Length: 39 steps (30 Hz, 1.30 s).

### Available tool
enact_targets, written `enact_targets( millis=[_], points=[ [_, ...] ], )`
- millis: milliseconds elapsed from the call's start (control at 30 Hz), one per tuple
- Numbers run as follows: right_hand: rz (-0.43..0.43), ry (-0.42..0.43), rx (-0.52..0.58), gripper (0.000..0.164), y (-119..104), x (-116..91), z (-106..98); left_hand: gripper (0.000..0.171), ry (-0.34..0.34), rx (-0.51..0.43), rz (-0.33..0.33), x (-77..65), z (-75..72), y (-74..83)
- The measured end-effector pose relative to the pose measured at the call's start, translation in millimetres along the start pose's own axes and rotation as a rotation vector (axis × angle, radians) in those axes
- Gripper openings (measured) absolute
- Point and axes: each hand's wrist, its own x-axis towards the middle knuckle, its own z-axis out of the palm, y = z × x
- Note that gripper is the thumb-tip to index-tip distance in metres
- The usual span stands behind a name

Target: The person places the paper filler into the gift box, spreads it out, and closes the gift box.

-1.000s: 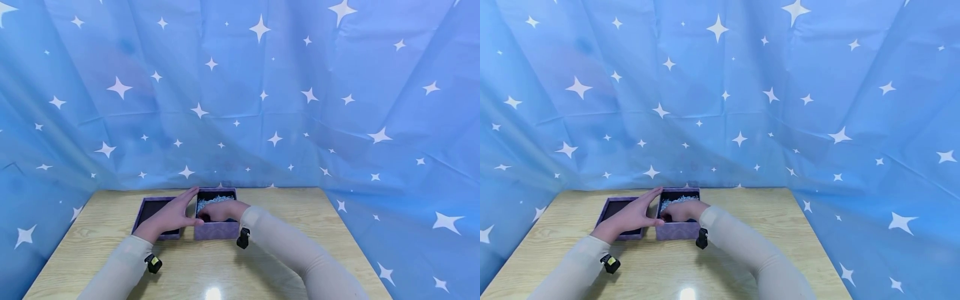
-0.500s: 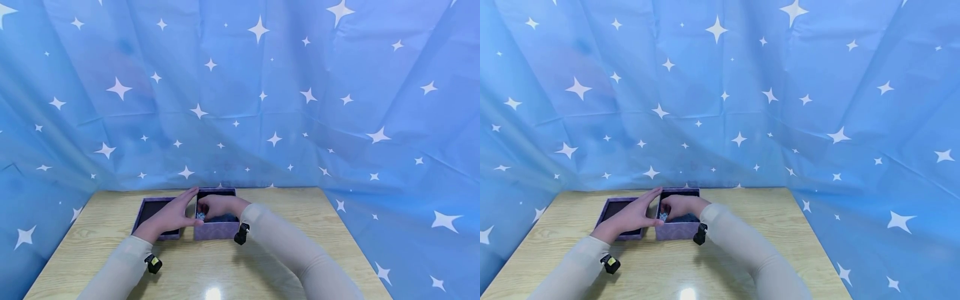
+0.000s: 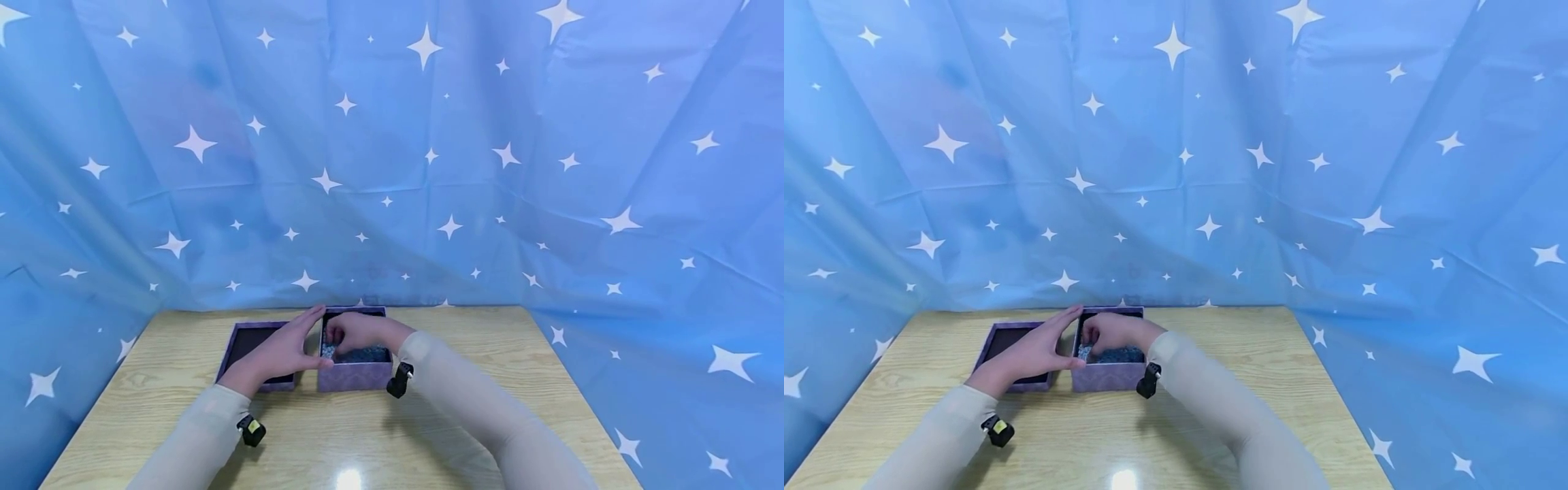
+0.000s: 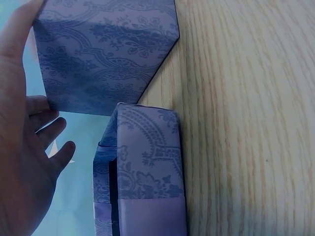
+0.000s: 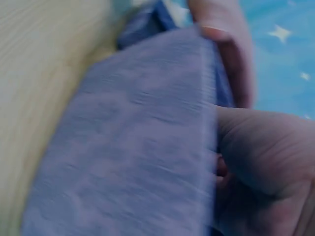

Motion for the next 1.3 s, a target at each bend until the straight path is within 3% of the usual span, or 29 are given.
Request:
enact_targets(
  millis=[133, 267, 433, 633, 800, 933, 1033, 1300],
  points=[
    [0.024, 0.007, 0.058, 0.032, 1.9, -6.8, -15.0, 0.119, 0.000, -0.006, -0.008, -0.7, -0.5, 0.8],
    [0.055, 0.005, -0.070, 0.046, 4.4, -3.7, -9.1, 0.117, 0.002, -0.009, -0.003, -1.0, -0.7, 1.1],
    [0.047, -0.004, -0.239, 0.049, 6.7, 0.5, 3.7, 0.118, 0.000, -0.006, 0.007, -0.6, -0.3, 1.8],
    [0.046, 0.013, -0.231, 0.051, 2.6, -8.8, -3.0, 0.118, 0.002, -0.004, 0.004, -0.3, 0.1, 0.6],
    [0.140, 0.034, -0.273, 0.055, -8.9, -22.5, -17.3, 0.118, 0.004, -0.012, 0.002, -0.6, 0.0, 0.6],
    [0.247, -0.012, -0.378, 0.059, -16.0, -25.6, -19.7, 0.117, 0.011, 0.003, 0.000, -1.2, 0.2, -1.1],
    [0.303, -0.071, -0.394, 0.059, -16.8, -25.4, -15.3, 0.117, 0.008, 0.005, 0.001, -1.4, 0.6, -1.6],
    [0.302, -0.150, -0.475, 0.062, -12.0, -20.5, -4.2, 0.118, 0.004, -0.004, 0.000, -1.2, -0.8, 1.3]
  ],
)
